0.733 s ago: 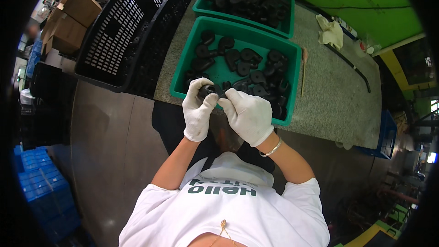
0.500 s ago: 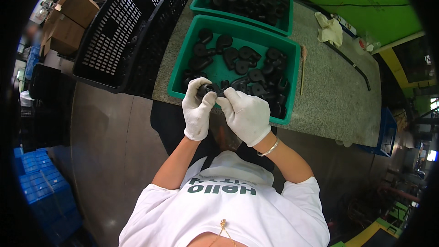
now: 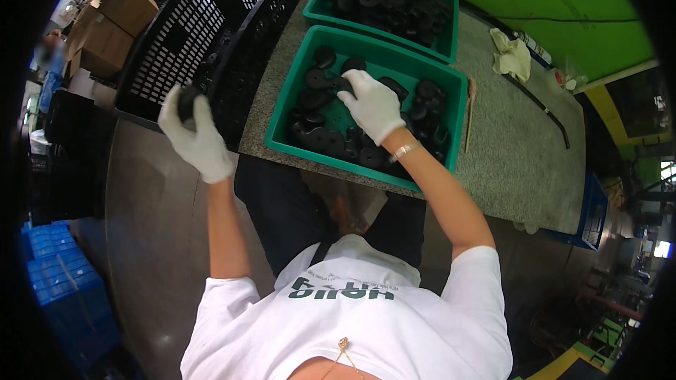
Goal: The recorder is inspecting and cleaning black plastic molded parts at a workstation.
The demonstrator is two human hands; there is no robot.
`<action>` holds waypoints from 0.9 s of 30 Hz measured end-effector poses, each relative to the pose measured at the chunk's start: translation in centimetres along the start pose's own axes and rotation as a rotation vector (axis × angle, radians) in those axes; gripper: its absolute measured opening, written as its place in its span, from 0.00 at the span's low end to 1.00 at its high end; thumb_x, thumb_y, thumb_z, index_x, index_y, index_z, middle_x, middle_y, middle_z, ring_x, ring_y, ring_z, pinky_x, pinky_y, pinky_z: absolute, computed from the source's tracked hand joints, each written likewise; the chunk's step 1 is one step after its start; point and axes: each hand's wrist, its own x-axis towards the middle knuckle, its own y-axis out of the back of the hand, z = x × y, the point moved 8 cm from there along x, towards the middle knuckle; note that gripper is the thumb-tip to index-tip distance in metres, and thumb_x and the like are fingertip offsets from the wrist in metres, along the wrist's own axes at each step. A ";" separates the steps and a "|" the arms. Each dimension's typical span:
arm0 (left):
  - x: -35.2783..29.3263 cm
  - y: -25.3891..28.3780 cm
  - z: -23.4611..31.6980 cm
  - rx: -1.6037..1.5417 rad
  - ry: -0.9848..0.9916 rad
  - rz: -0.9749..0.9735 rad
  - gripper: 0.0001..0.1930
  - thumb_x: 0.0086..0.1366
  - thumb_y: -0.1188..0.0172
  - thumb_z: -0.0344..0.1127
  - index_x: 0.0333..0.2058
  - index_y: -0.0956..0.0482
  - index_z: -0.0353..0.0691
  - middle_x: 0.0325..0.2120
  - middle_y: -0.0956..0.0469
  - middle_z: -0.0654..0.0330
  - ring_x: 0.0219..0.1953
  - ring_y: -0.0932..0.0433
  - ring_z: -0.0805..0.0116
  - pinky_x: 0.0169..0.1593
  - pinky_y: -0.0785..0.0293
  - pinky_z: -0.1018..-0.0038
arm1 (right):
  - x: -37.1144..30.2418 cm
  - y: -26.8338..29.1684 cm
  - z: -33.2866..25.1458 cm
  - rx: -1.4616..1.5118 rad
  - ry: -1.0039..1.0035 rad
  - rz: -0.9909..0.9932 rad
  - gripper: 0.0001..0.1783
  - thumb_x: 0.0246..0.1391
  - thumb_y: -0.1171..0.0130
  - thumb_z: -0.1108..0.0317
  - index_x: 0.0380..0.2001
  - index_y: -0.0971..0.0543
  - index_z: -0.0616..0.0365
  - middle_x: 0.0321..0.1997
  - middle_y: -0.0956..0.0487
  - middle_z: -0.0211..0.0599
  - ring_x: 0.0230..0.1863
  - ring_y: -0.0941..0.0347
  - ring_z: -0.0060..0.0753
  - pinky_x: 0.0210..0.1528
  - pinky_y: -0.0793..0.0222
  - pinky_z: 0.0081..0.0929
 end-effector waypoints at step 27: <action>-10.9 -7.3 7.4 -0.277 0.079 -0.779 0.23 0.50 0.35 0.20 0.48 0.25 0.39 0.44 0.30 0.54 0.42 0.24 0.62 0.39 0.24 0.74 | -5.2 3.2 -3.2 0.783 -0.471 -0.303 0.12 0.58 0.43 0.63 0.34 0.23 0.64 0.27 0.22 0.31 0.33 0.28 0.17 0.38 0.32 0.19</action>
